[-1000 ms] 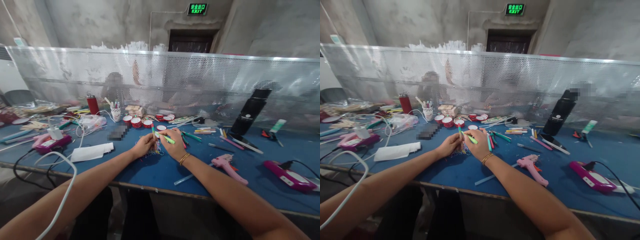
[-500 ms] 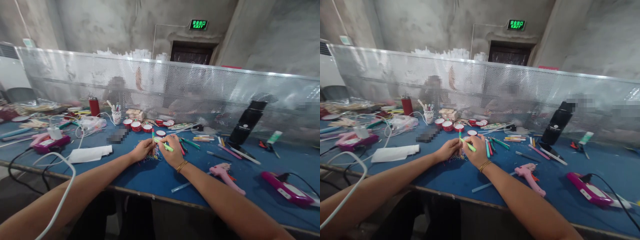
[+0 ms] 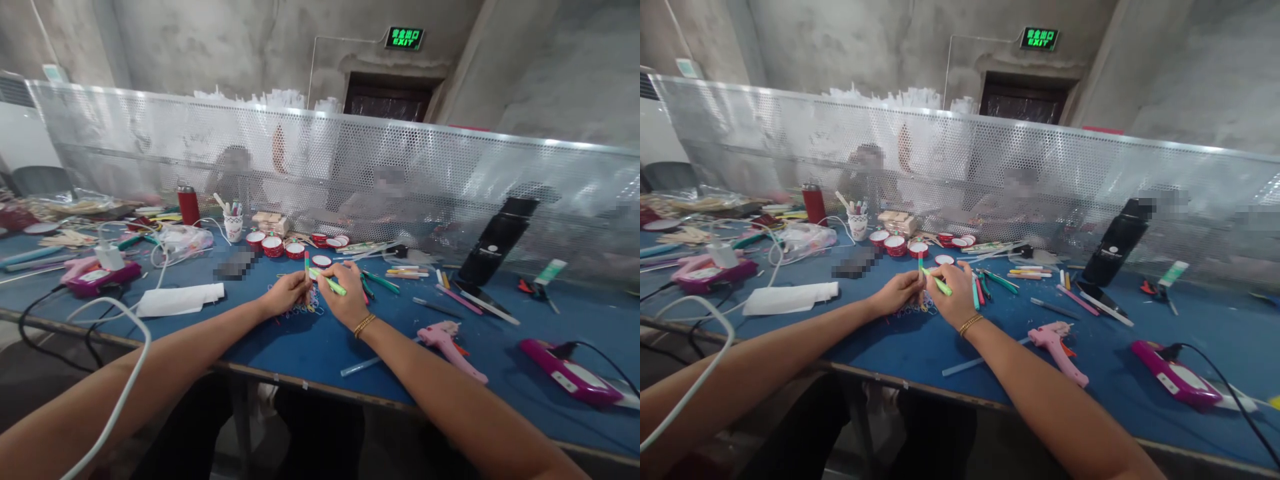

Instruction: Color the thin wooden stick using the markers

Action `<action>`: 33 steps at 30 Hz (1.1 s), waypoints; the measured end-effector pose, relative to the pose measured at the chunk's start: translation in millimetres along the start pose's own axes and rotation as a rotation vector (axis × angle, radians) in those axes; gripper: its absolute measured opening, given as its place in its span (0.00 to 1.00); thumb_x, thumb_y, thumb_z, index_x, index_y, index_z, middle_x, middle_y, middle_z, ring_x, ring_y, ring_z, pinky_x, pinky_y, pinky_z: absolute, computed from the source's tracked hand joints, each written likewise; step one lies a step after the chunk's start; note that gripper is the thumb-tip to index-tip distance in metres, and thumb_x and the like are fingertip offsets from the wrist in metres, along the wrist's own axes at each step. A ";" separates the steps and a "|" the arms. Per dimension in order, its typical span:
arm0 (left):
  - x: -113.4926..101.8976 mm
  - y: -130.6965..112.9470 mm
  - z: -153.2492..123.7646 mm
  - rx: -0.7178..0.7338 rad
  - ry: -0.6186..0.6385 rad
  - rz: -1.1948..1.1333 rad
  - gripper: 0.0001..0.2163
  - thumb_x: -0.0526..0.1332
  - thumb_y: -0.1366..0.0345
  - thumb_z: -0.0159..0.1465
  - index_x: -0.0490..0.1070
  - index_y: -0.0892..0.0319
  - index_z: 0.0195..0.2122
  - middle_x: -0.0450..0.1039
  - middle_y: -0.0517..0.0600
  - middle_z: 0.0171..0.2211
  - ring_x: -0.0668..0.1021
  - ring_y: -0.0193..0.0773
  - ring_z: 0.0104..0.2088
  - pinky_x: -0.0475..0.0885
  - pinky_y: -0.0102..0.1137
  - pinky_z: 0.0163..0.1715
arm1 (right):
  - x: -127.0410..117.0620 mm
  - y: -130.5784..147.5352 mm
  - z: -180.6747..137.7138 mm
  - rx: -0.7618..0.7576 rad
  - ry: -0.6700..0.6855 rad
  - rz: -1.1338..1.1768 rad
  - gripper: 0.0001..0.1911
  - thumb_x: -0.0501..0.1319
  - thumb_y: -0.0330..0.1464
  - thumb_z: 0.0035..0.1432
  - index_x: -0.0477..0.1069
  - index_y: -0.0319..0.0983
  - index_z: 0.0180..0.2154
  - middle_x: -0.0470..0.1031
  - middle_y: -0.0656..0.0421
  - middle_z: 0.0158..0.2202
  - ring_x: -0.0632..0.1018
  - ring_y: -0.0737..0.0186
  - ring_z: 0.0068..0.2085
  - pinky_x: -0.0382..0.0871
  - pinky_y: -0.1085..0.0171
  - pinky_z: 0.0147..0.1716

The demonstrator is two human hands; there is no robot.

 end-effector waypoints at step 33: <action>-1.0 2.9 -0.5 -0.052 0.002 -0.017 0.19 0.55 0.46 0.64 0.63 0.59 0.30 0.72 0.46 0.21 0.66 0.29 0.18 0.59 0.25 0.19 | 2.0 1.0 0.2 0.008 -0.013 0.026 0.06 0.58 0.32 0.59 0.65 0.42 0.29 0.74 0.65 0.27 0.73 0.63 0.32 0.56 0.54 0.55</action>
Point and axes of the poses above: each hand's wrist, its own z-axis towards the middle knuckle, its own x-axis out of the palm, y = z × x, the point moved 4 cm from there along z, towards the middle knuckle
